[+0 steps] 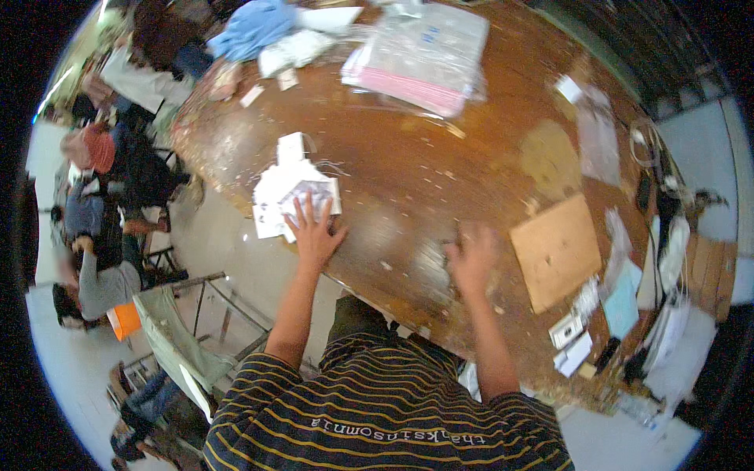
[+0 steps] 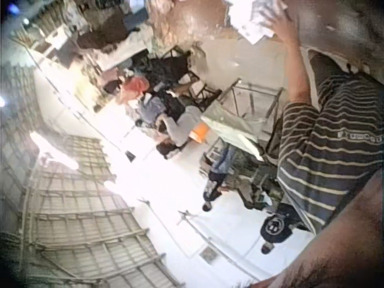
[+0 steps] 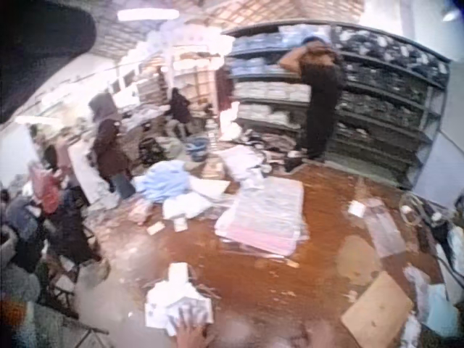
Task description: The person repeatedly picks up small white paper cards and bundles of white ties from a wooden table, inserts a tie into each card, and places the assembled units into a growing stack. The person works continuously at the table, handling items one at a time and occasionally adjusting the pile of assembled cards.
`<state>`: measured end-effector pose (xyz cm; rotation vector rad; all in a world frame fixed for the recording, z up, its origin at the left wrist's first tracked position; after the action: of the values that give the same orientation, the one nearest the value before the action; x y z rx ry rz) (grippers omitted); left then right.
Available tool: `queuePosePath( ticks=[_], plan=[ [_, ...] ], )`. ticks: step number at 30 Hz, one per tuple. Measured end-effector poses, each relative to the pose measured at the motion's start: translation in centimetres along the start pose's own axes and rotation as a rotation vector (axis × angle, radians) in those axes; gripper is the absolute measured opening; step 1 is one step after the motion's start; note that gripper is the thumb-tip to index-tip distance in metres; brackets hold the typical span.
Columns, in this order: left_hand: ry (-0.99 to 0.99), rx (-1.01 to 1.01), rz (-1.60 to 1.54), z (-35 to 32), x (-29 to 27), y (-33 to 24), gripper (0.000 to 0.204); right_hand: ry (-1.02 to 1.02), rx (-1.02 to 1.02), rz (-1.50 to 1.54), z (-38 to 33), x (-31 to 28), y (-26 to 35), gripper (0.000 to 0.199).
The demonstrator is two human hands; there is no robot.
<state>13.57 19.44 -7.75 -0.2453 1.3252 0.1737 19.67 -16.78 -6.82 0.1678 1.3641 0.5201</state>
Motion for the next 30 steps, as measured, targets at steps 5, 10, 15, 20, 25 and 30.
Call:
queuePosePath(
  ticks=[5, 10, 15, 20, 25, 30],
  plan=[
    [-0.017, -0.119, -0.081, -0.1, 1.9, 5.3, 0.079, 0.2, -0.484, 0.196, 8.4, 16.2, 25.6, 0.063],
    [0.032, -0.103, -0.139, 2.7, 3.5, 10.2, 0.073, 0.337, -0.542, 0.139, 13.9, 22.7, 34.6, 0.059],
    [0.042, -0.059, -0.157, 7.5, 4.5, 17.1, 0.071, 0.208, -0.596, 0.233, 17.6, 26.3, 40.0, 0.059],
    [-0.003, -0.097, -0.077, 14.2, 5.0, 25.8, 0.073, 0.236, -0.621, 0.275, 23.7, 31.7, 48.2, 0.058],
    [-0.068, -0.043, -0.03, 19.5, 4.5, 30.8, 0.076, 0.139, -0.627, 0.349, 24.6, 29.7, 48.9, 0.062],
    [-0.007, 0.036, 0.12, 19.4, 4.1, 29.6, 0.082, 0.163, -0.615, 0.178, 17.4, 20.1, 32.4, 0.07]
  ],
)
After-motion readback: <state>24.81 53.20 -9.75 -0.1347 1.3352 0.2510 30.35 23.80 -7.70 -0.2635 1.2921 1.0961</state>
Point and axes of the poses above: each hand's wrist, its own z-axis towards the middle knuckle, its own x-axis out of the palm, y = z × x, the point moved 9 cm from there along z, towards the middle knuckle, and after that the axes turned 8 degrees about -y, right-handed, at the moved point
